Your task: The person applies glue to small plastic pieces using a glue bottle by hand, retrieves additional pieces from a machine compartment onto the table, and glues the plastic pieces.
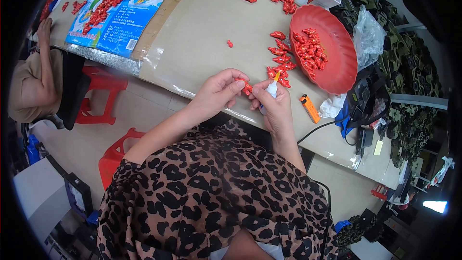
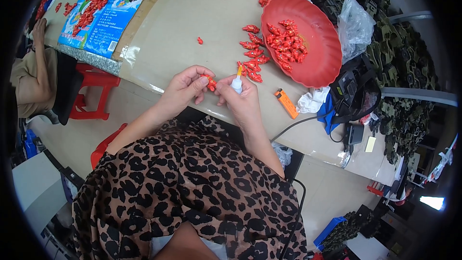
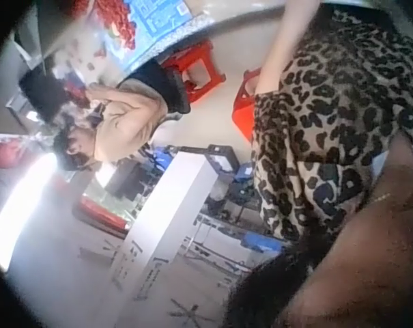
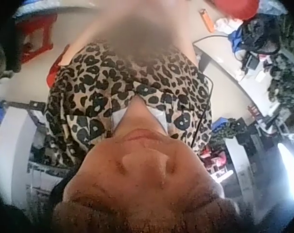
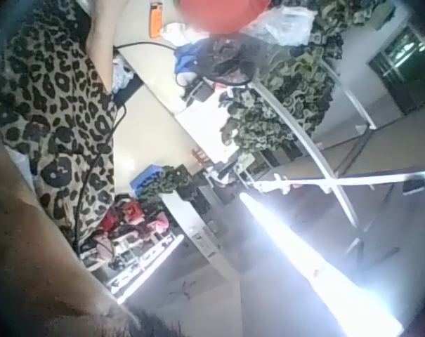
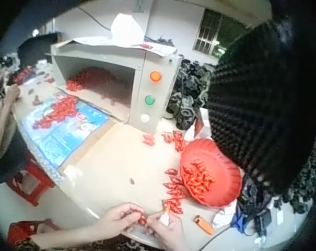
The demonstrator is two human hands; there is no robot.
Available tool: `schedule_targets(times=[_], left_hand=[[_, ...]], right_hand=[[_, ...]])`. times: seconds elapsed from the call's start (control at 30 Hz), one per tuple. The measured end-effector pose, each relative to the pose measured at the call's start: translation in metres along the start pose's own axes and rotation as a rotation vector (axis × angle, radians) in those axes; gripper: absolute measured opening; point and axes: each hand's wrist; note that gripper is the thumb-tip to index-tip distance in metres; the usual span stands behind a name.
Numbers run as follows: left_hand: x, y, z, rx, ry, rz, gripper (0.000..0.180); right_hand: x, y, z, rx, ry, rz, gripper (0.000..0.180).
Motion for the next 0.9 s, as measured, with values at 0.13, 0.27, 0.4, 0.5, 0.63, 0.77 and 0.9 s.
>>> schedule_targets(times=[0.13, 0.27, 0.4, 0.5, 0.63, 0.77, 0.9], left_hand=[[0.0004, -0.002, 0.0025, 0.015, -0.023, 0.038, 0.02], [0.0005, 0.0007, 0.0006, 0.0, -0.021, 0.042, 0.019], [0.0005, 0.0005, 0.0002, -0.028, -0.034, -0.009, 0.017], [0.0008, 0.0011, 0.0005, -0.05, -0.042, -0.031, 0.016], [0.0007, -0.0015, 0.0016, -0.079, -0.056, -0.055, 0.017], [0.0013, -0.0014, 0.0017, -0.076, -0.059, -0.065, 0.017], [0.0019, -0.0015, 0.0019, -0.059, -0.078, -0.076, 0.014]], right_hand=[[0.0005, 0.0004, -0.0005, -0.027, -0.015, -0.002, 0.008], [0.0014, -0.0008, -0.0011, -0.021, -0.014, -0.008, 0.009], [0.001, -0.0027, -0.0015, 0.011, -0.015, -0.033, 0.008], [0.0006, -0.0043, -0.0022, 0.023, -0.02, -0.048, 0.009], [-0.0001, -0.005, -0.0019, 0.031, -0.039, -0.067, 0.009], [-0.0001, -0.0053, -0.0029, 0.023, -0.031, -0.081, 0.009], [-0.0002, -0.0066, -0.0034, 0.039, -0.018, -0.1, 0.008]])
Point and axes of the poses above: each hand's wrist, its own x-axis away from the middle knuckle, its own z-axis out of the back of the hand, y = z × x, and after that the axes turned 8 degrees about -x, right-handed
